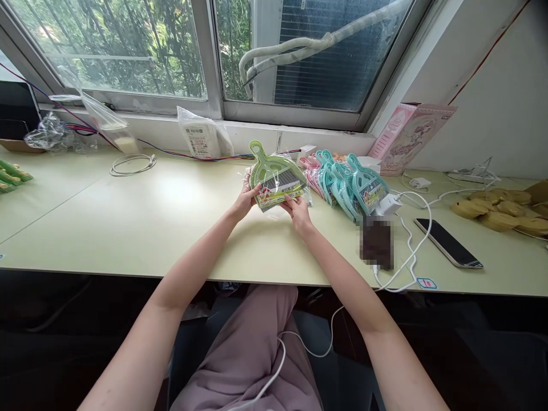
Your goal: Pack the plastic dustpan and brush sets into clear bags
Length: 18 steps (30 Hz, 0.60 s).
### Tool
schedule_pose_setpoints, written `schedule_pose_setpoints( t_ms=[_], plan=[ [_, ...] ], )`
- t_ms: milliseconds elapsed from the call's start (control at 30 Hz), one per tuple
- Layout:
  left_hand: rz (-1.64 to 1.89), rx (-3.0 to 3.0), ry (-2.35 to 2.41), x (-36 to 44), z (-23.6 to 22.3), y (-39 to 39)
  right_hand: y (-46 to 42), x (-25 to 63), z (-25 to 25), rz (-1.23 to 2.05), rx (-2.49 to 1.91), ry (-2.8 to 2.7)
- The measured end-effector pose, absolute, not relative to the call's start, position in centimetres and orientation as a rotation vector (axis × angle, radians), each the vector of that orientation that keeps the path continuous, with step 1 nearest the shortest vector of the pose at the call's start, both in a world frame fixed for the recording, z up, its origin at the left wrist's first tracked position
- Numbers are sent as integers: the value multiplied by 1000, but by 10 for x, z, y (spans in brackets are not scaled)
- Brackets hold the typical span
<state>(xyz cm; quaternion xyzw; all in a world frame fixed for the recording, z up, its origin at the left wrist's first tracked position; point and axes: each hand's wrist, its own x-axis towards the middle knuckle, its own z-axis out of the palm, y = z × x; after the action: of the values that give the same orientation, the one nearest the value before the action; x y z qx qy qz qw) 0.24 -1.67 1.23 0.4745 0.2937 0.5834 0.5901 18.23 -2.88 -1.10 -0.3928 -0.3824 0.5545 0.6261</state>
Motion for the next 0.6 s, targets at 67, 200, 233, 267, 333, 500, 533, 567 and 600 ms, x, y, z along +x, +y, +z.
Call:
schedule_pose_setpoints(
  t_ms=[67, 200, 233, 267, 333, 500, 533, 567, 600],
  plan=[
    [1292, 1143, 691, 2, 14, -19, -27, 186, -11, 1276, -991, -838],
    [1111, 1186, 683, 1, 17, -19, -21, 199, -12, 1222, -1049, -748],
    [1090, 1170, 690, 0, 17, -17, -20, 202, -12, 1214, -1045, -739],
    [1082, 1150, 708, -2, 17, -14, -18, 204, -12, 1207, -1042, -739],
    [1098, 1120, 779, -8, 14, -8, -16, 206, -14, 1197, -1046, -758],
    [1183, 1128, 998, -28, 9, 4, -16, 204, -14, 1164, -1075, -788],
    [1208, 1128, 1024, -31, 9, 4, -17, 204, -13, 1154, -1076, -797],
    [1231, 1128, 1041, -34, 9, 4, -18, 204, -12, 1144, -1074, -811],
    [1254, 1129, 1053, -36, 9, 4, -18, 203, -10, 1138, -1071, -829]
  ],
)
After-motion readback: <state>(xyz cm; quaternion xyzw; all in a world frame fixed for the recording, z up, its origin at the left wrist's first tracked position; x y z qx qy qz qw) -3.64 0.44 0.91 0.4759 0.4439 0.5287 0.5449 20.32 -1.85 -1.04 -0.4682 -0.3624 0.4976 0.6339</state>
